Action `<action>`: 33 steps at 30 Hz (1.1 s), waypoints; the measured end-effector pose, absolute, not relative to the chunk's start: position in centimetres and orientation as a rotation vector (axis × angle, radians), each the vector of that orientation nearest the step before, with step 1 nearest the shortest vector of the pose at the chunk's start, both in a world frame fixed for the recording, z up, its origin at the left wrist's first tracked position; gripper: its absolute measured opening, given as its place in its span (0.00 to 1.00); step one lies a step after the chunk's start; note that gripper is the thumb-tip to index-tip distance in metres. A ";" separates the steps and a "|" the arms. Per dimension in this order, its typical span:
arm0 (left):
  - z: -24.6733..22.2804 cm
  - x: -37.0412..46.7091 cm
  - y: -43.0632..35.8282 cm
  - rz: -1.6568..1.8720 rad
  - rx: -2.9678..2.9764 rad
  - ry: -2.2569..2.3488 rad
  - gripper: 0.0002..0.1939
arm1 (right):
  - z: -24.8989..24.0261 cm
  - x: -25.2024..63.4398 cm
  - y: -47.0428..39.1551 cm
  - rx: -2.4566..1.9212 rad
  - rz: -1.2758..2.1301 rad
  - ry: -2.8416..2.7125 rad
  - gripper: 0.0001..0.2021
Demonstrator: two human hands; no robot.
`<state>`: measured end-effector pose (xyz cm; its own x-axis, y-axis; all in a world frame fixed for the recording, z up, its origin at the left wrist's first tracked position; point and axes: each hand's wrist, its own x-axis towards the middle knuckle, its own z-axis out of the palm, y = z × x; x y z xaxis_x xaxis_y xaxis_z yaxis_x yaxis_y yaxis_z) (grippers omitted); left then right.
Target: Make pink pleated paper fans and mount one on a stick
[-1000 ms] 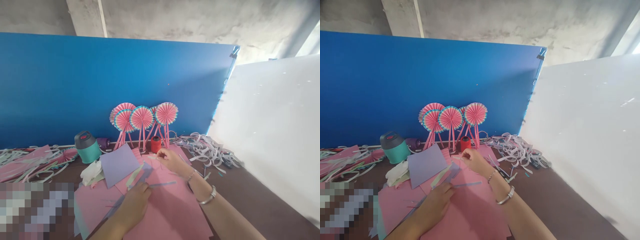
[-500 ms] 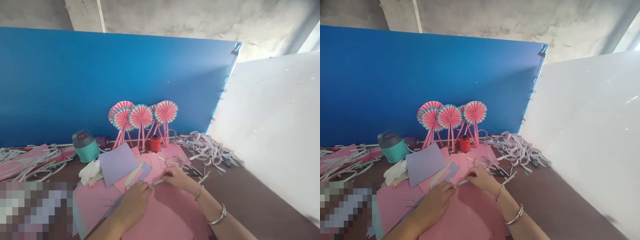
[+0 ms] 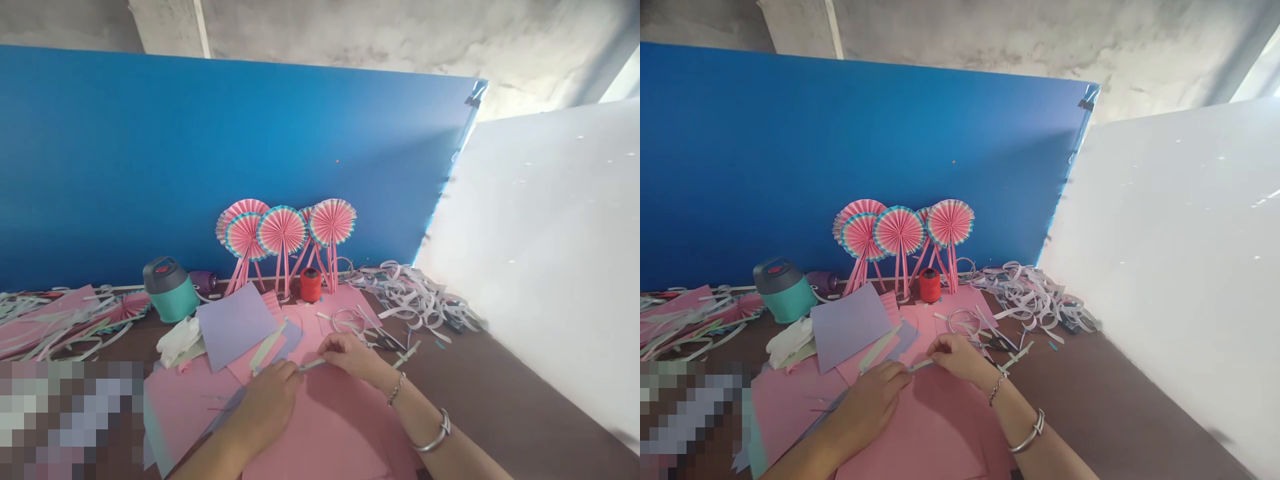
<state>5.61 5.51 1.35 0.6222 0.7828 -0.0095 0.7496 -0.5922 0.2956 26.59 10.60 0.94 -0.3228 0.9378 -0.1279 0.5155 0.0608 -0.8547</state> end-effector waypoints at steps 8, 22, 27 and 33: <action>1.7 5.7 5.4 0.150 2.567 1.260 0.21 | 0.4 26.3 10.5 -1.455 1.179 -1.891 0.08; 1.7 5.8 5.4 0.155 2.561 1.268 0.19 | 0.1 26.6 10.6 -1.443 1.204 -1.864 0.08; 1.7 5.7 5.4 0.143 2.549 1.273 0.20 | -0.2 26.6 10.6 -1.421 1.220 -1.854 0.08; 1.6 6.1 5.3 0.108 2.570 1.293 0.23 | -0.5 26.6 10.7 -1.443 1.190 -1.870 0.08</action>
<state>6.06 5.34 1.63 0.6009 0.7977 -0.0509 0.7783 -0.5694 0.2648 26.63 10.70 -0.49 -0.3199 0.9393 -0.1241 0.5103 0.0604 -0.8579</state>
